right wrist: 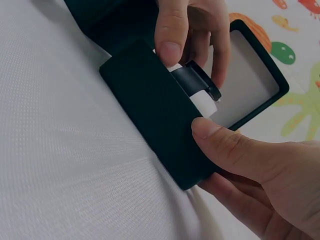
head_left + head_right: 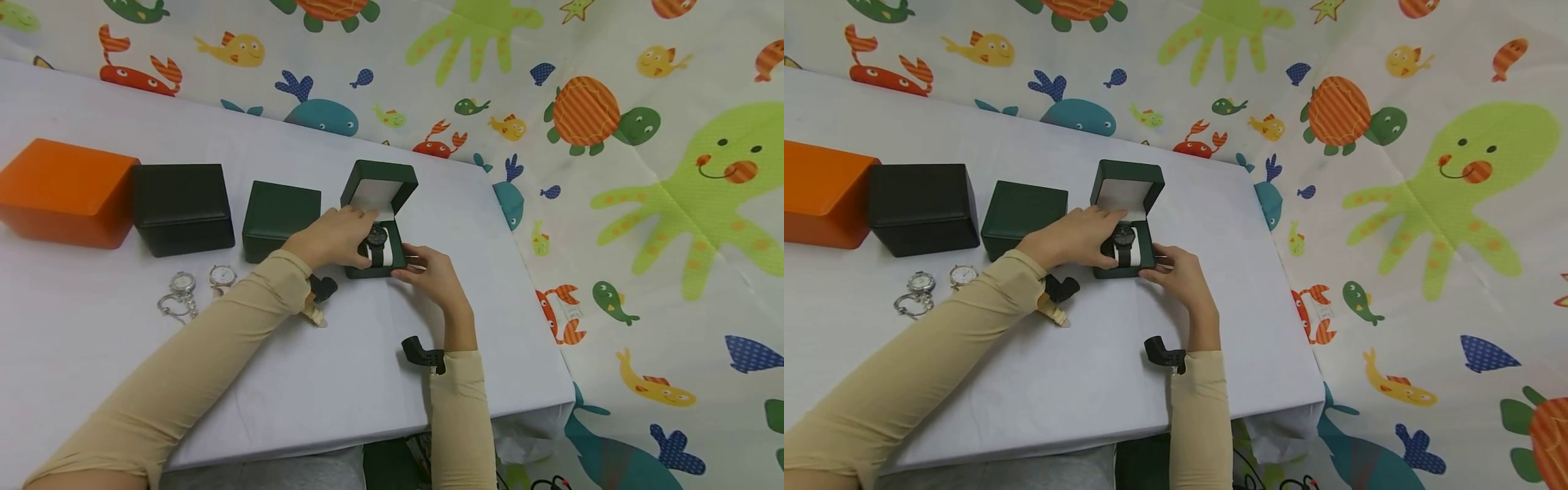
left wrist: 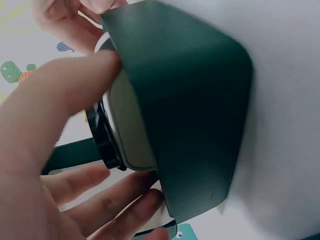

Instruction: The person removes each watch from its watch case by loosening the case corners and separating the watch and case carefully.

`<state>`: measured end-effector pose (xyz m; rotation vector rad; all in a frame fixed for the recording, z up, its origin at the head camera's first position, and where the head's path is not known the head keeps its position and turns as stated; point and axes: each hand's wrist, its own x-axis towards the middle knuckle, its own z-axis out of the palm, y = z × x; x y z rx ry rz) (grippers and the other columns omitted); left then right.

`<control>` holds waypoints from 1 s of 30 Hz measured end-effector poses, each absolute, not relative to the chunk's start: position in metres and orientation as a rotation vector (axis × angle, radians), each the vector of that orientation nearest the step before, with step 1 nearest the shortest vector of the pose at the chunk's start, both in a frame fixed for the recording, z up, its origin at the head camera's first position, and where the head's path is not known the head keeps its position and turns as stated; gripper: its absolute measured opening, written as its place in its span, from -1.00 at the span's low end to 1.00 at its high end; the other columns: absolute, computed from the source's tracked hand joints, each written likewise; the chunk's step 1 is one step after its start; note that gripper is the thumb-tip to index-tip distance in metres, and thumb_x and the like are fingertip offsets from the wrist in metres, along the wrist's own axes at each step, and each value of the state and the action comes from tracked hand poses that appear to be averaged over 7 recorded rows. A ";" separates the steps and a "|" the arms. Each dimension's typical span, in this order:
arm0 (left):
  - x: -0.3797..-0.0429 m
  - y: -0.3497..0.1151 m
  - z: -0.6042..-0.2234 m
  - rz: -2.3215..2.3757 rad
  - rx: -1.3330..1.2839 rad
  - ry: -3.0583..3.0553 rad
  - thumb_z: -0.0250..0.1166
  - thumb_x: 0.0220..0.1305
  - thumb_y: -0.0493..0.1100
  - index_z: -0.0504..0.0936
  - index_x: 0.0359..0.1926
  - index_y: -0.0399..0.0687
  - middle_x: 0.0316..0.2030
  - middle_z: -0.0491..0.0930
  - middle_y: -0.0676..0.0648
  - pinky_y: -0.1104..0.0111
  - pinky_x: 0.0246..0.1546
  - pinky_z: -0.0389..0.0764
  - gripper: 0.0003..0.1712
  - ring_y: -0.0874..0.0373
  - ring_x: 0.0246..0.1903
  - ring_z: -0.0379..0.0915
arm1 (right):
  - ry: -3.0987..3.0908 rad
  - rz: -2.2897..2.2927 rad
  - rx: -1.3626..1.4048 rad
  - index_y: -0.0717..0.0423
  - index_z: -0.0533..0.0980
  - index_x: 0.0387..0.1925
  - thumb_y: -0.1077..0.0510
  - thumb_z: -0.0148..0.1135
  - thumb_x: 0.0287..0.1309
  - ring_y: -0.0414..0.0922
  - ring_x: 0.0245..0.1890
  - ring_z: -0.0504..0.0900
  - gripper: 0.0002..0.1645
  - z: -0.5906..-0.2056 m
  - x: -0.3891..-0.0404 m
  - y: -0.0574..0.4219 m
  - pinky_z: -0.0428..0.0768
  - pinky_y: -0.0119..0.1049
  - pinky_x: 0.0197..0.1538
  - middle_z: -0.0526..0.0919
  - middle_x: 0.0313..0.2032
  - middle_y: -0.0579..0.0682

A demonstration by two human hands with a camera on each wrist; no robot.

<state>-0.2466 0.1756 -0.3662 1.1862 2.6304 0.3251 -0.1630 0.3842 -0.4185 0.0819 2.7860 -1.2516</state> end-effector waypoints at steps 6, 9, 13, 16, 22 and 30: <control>-0.248 0.179 -0.366 0.331 1.174 2.609 0.40 0.03 0.14 0.10 0.41 -0.16 0.27 0.37 -0.25 -0.10 0.24 0.28 0.05 -0.23 0.28 0.20 | 2.787 -1.250 0.083 0.09 0.42 0.24 0.10 0.46 -0.05 -0.04 0.08 0.61 -0.23 -0.418 -0.163 0.385 0.60 -0.31 0.03 0.53 0.16 0.06; -0.248 0.180 -0.366 0.337 1.162 2.611 0.40 0.03 0.15 0.09 0.42 -0.14 0.27 0.37 -0.24 -0.11 0.25 0.26 0.06 -0.23 0.29 0.18 | 2.788 -1.250 0.074 0.08 0.41 0.25 0.10 0.46 -0.05 -0.04 0.07 0.61 -0.23 -0.418 -0.163 0.385 0.60 -0.31 0.03 0.53 0.16 0.06; -0.248 0.181 -0.367 0.336 1.159 2.614 0.40 0.03 0.16 0.08 0.43 -0.12 0.28 0.38 -0.22 -0.12 0.27 0.22 0.07 -0.23 0.30 0.17 | 2.791 -1.250 0.069 0.08 0.41 0.25 0.09 0.45 -0.04 -0.04 0.07 0.62 -0.23 -0.417 -0.162 0.385 0.60 -0.32 0.03 0.53 0.15 0.06; -0.249 0.181 -0.368 0.345 1.170 2.616 0.41 0.02 0.15 0.08 0.43 -0.11 0.28 0.38 -0.23 -0.13 0.27 0.22 0.07 -0.23 0.29 0.18 | 2.795 -1.247 0.071 0.08 0.42 0.25 0.09 0.45 -0.04 -0.05 0.07 0.62 -0.24 -0.418 -0.162 0.385 0.60 -0.32 0.03 0.54 0.15 0.05; -0.249 0.181 -0.368 0.357 1.194 2.621 0.42 0.01 0.14 0.09 0.43 -0.12 0.27 0.35 -0.28 -0.11 0.23 0.29 0.07 -0.23 0.27 0.22 | 2.805 -1.235 0.060 0.08 0.42 0.24 0.07 0.45 -0.03 -0.05 0.06 0.62 -0.24 -0.418 -0.162 0.385 0.60 -0.31 0.03 0.55 0.14 0.05; -0.247 0.181 -0.368 0.465 1.187 2.570 0.45 0.01 0.04 0.06 0.44 -0.15 0.24 0.29 -0.33 0.00 0.22 0.37 0.08 -0.17 0.22 0.29 | 2.803 -1.245 0.037 0.11 0.41 0.25 0.08 0.44 -0.01 -0.02 0.05 0.63 -0.24 -0.418 -0.161 0.385 0.61 -0.30 0.02 0.54 0.16 0.09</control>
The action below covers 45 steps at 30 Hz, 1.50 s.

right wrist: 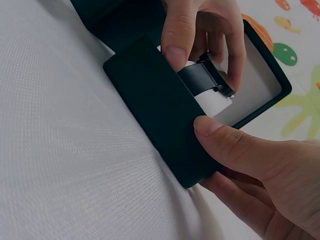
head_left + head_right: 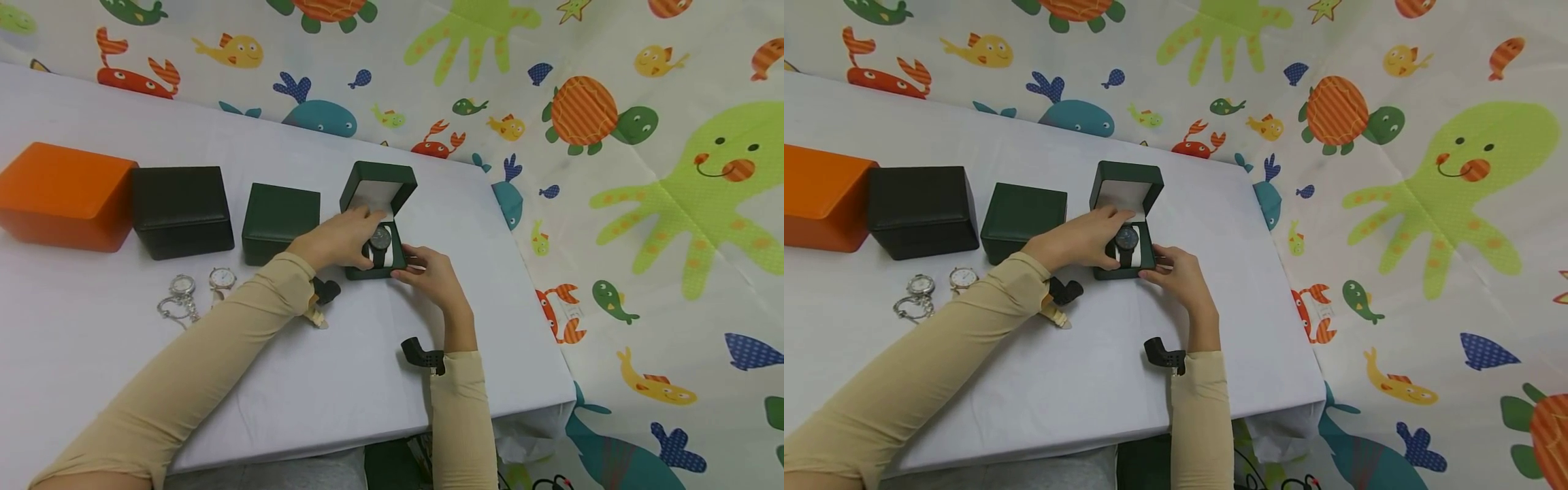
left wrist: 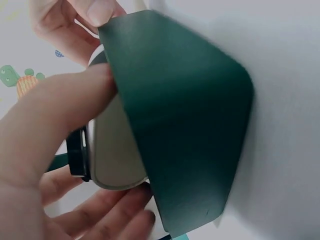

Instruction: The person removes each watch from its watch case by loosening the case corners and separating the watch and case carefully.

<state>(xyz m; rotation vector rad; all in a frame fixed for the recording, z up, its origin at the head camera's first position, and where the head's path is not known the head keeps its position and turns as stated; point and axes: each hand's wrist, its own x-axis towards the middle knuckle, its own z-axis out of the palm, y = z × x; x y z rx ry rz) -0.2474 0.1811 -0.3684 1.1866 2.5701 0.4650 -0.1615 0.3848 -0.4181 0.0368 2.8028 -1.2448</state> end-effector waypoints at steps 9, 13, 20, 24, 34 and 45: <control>-0.248 0.182 -0.369 0.497 1.193 2.549 0.43 0.03 0.03 0.17 0.37 -0.34 0.30 0.16 -0.33 0.01 0.20 0.39 0.00 -0.15 0.20 0.32 | 2.811 -1.246 0.037 0.13 0.42 0.24 0.10 0.44 -0.02 -0.02 0.04 0.63 -0.26 -0.419 -0.162 0.384 0.61 -0.29 0.02 0.56 0.12 0.10; -0.248 0.182 -0.371 0.544 1.214 2.554 0.46 0.00 -0.01 0.24 0.31 -0.34 0.24 0.21 -0.32 0.06 0.14 0.45 -0.05 -0.11 0.11 0.38 | 2.800 -1.261 0.052 0.13 0.41 0.24 0.10 0.43 -0.01 -0.02 0.05 0.62 -0.26 -0.418 -0.162 0.384 0.61 -0.30 0.02 0.55 0.12 0.10; -0.250 0.181 -0.372 0.591 1.220 2.535 0.48 -0.03 -0.03 0.22 0.30 -0.31 0.19 0.27 -0.32 0.03 0.18 0.39 -0.05 -0.16 0.17 0.29 | 2.778 -1.282 0.070 0.13 0.39 0.26 0.10 0.42 0.01 -0.02 0.07 0.61 -0.25 -0.417 -0.161 0.382 0.61 -0.31 0.02 0.53 0.14 0.10; -0.250 0.180 -0.372 0.606 1.209 2.508 0.46 0.00 -0.06 0.17 0.33 -0.31 0.23 0.24 -0.35 0.01 0.20 0.38 -0.04 -0.19 0.20 0.29 | 2.795 -1.257 0.068 0.12 0.40 0.26 0.07 0.42 0.01 -0.02 0.07 0.62 -0.25 -0.416 -0.161 0.383 0.60 -0.30 0.03 0.55 0.11 0.09; -0.249 0.179 -0.372 0.639 1.216 2.487 0.47 -0.01 -0.11 0.12 0.35 -0.30 0.25 0.26 -0.36 0.03 0.24 0.35 -0.01 -0.20 0.24 0.27 | 2.812 -1.416 -0.009 0.25 0.37 0.26 0.15 0.41 -0.01 -0.03 0.11 0.58 -0.23 -0.418 -0.162 0.381 0.56 -0.36 0.09 0.56 0.07 0.13; -0.249 0.179 -0.372 0.748 1.268 2.469 0.50 -0.07 -0.18 0.11 0.29 -0.27 0.22 0.23 -0.37 0.05 0.21 0.37 -0.02 -0.19 0.23 0.26 | 2.910 -1.487 -0.053 0.35 0.35 0.24 0.29 0.36 0.04 0.12 0.17 0.51 -0.29 -0.390 -0.153 0.361 0.48 -0.06 0.20 0.50 0.11 0.32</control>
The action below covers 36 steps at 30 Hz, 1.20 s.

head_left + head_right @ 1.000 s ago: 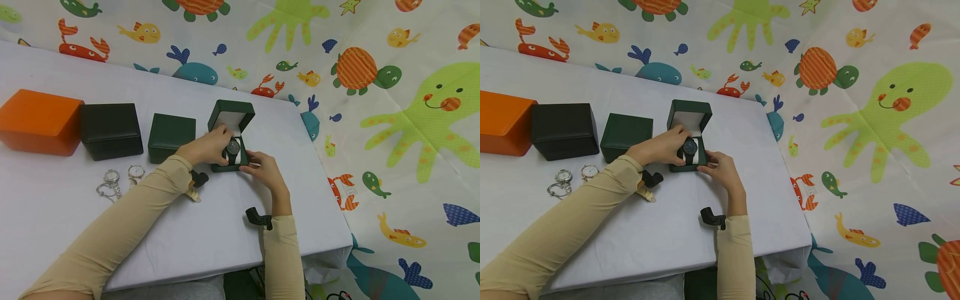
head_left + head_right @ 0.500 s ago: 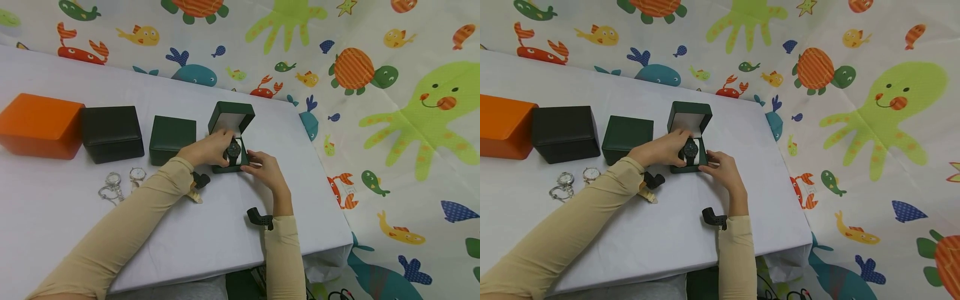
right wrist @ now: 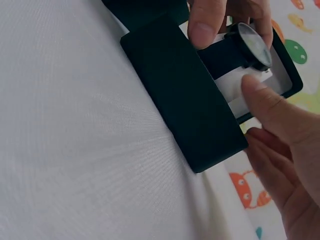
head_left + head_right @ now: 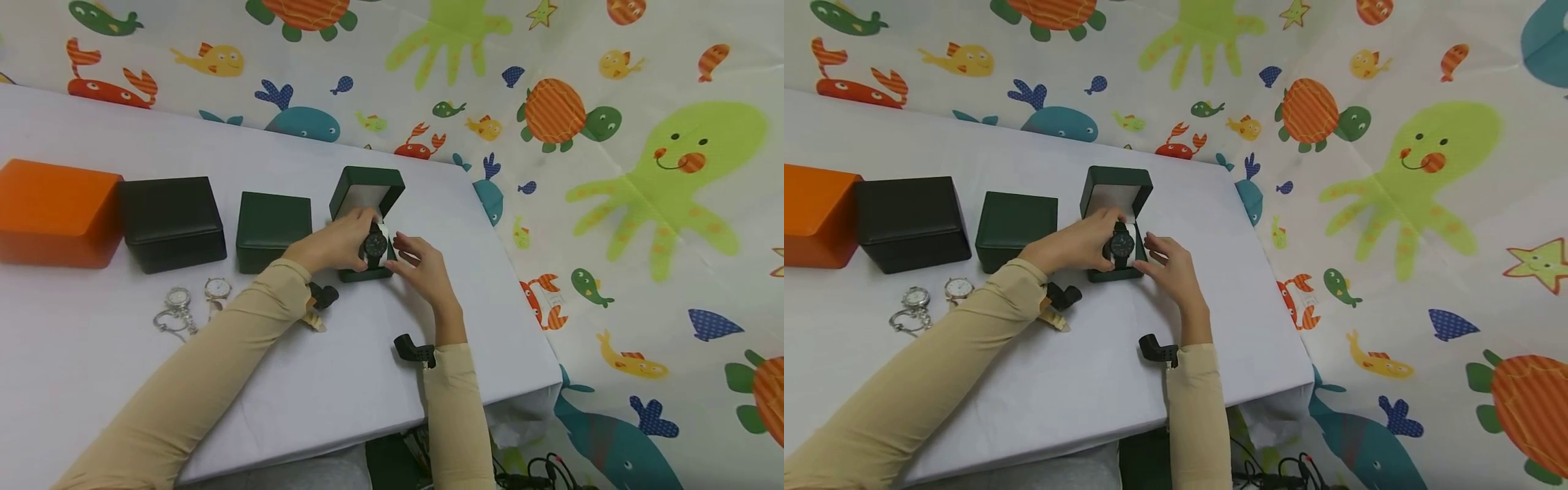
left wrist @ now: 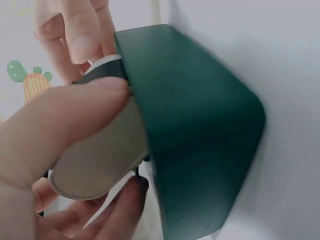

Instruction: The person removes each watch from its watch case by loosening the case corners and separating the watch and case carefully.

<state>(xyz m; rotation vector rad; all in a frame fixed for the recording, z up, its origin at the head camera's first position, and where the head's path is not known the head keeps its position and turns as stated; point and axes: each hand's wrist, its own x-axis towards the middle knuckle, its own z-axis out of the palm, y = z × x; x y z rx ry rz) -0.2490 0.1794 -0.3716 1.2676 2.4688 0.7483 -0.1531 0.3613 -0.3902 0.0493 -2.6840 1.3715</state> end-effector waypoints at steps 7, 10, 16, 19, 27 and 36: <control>-0.261 0.164 -0.366 0.817 1.209 2.482 0.49 -0.07 -0.22 0.13 0.28 -0.26 0.20 0.26 -0.34 0.05 0.21 0.38 -0.05 -0.14 0.22 0.27 | -2.573 1.535 0.143 0.29 0.34 0.27 0.26 0.30 0.11 0.08 0.20 0.49 -0.33 -0.394 -0.177 0.357 0.46 -0.11 0.23 0.49 0.16 0.25; -0.266 0.158 -0.362 0.841 1.201 2.476 0.49 -0.07 -0.23 0.13 0.28 -0.26 0.19 0.26 -0.34 0.04 0.22 0.37 -0.04 -0.13 0.22 0.26 | -2.520 1.656 0.178 0.28 0.34 0.27 0.28 0.24 0.17 0.07 0.22 0.48 -0.37 -0.394 -0.188 0.354 0.47 -0.17 0.23 0.48 0.19 0.24; -0.271 0.152 -0.351 0.886 1.234 2.418 0.48 -0.06 -0.23 0.12 0.31 -0.23 0.25 0.21 -0.31 0.05 0.26 0.32 -0.03 -0.10 0.23 0.23 | -2.432 1.810 0.195 0.26 0.34 0.28 0.33 0.15 0.23 0.02 0.23 0.47 -0.43 -0.382 -0.200 0.357 0.49 -0.22 0.20 0.47 0.22 0.19; -0.271 0.153 -0.345 0.948 1.262 2.357 0.49 -0.06 -0.24 0.13 0.32 -0.22 0.25 0.22 -0.26 0.09 0.22 0.39 -0.04 -0.08 0.16 0.29 | -2.458 1.834 0.193 0.24 0.35 0.27 0.28 0.18 0.23 0.00 0.23 0.47 -0.43 -0.374 -0.206 0.363 0.49 -0.20 0.20 0.46 0.24 0.14; -0.267 0.153 -0.339 1.078 1.280 2.222 0.47 -0.05 -0.31 0.12 0.33 -0.21 0.18 0.24 -0.23 0.17 0.12 0.51 -0.04 -0.04 0.08 0.37 | -2.679 1.761 0.213 0.12 0.43 0.23 0.20 0.21 0.22 0.01 0.19 0.51 -0.48 -0.371 -0.223 0.383 0.49 -0.08 0.21 0.46 0.23 0.06; -0.264 0.146 -0.337 1.123 1.293 2.186 0.47 -0.05 -0.32 0.18 0.35 -0.17 0.10 0.26 -0.23 0.15 0.13 0.51 -0.05 -0.02 0.05 0.36 | -2.763 1.848 0.349 0.23 0.42 0.21 0.25 0.29 0.13 0.02 0.10 0.55 -0.42 -0.361 -0.228 0.388 0.57 -0.18 0.11 0.46 0.20 0.12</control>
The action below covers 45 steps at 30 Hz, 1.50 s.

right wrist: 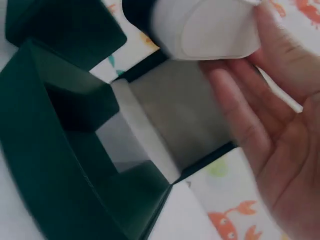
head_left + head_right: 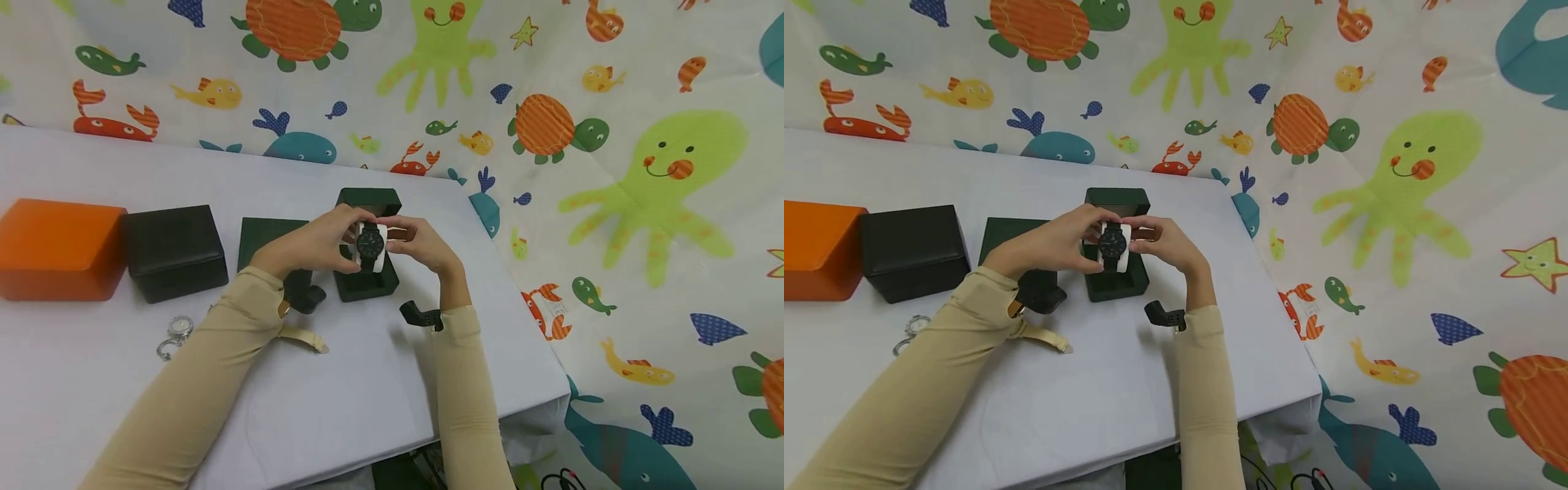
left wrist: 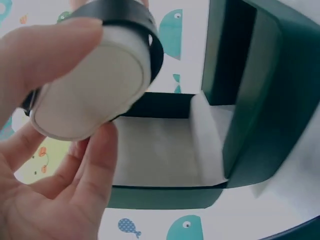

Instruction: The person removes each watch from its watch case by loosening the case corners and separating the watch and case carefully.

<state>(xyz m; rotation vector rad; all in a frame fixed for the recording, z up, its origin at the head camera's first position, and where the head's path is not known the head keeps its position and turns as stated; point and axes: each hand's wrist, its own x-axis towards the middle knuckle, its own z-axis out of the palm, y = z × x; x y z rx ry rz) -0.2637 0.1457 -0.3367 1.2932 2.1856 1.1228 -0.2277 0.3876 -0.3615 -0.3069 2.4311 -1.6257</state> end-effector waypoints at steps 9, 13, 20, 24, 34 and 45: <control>-0.266 0.155 -0.347 1.156 1.291 2.141 0.44 -0.03 -0.36 0.12 0.43 -0.10 0.19 0.22 -0.21 0.14 0.07 0.55 0.01 -0.01 0.06 0.36 | 2.404 -1.679 -0.415 0.18 0.31 0.30 -0.28 0.42 -0.23 0.01 0.16 0.47 0.09 -0.373 -0.228 0.395 0.53 -0.25 0.11 0.39 0.28 0.13; -0.265 0.161 -0.350 1.223 1.262 2.103 0.47 -0.05 -0.35 0.10 0.41 -0.16 0.23 0.25 -0.16 0.17 0.11 0.53 0.03 0.01 0.13 0.31 | 2.401 -1.723 -0.427 0.17 0.29 0.32 -0.42 0.39 -0.39 -0.07 0.11 0.45 0.25 -0.380 -0.225 0.400 0.50 -0.25 0.08 0.39 0.28 0.12; -0.266 0.162 -0.353 1.300 1.194 2.049 0.47 -0.06 -0.36 0.15 0.34 -0.25 0.24 0.28 -0.16 0.16 0.15 0.49 -0.04 -0.02 0.21 0.30 | 2.396 -1.769 -0.480 0.27 0.28 0.31 -0.45 0.36 -0.38 -0.05 0.27 0.36 0.29 -0.386 -0.225 0.402 0.20 -0.11 0.40 0.34 0.31 0.18; -0.267 0.163 -0.356 1.330 1.187 2.021 0.46 -0.04 -0.36 0.14 0.36 -0.26 0.26 0.26 -0.17 0.17 0.16 0.48 -0.03 -0.04 0.24 0.29 | 2.359 -1.821 -0.479 0.28 0.28 0.31 -0.43 0.37 -0.35 -0.09 0.17 0.42 0.27 -0.387 -0.223 0.403 0.38 -0.21 0.24 0.38 0.28 0.13; -0.267 0.165 -0.354 1.234 1.169 2.062 0.46 -0.03 -0.33 0.19 0.38 -0.23 0.25 0.33 -0.16 0.26 0.11 0.52 -0.05 -0.02 0.25 0.33 | 2.269 -1.844 -0.537 0.28 0.28 0.31 -0.32 0.39 -0.23 -0.13 0.05 0.47 0.16 -0.388 -0.219 0.407 0.56 -0.38 -0.05 0.41 0.24 0.05; -0.269 0.164 -0.359 1.209 1.160 2.047 0.48 -0.05 -0.32 0.25 0.36 -0.14 0.26 0.33 -0.13 0.22 0.04 0.58 -0.07 0.01 0.09 0.48 | 2.262 -1.830 -0.540 0.35 0.33 0.15 -0.27 0.43 -0.32 -0.08 0.08 0.42 0.08 -0.384 -0.218 0.403 0.53 -0.29 -0.03 0.46 0.00 -0.09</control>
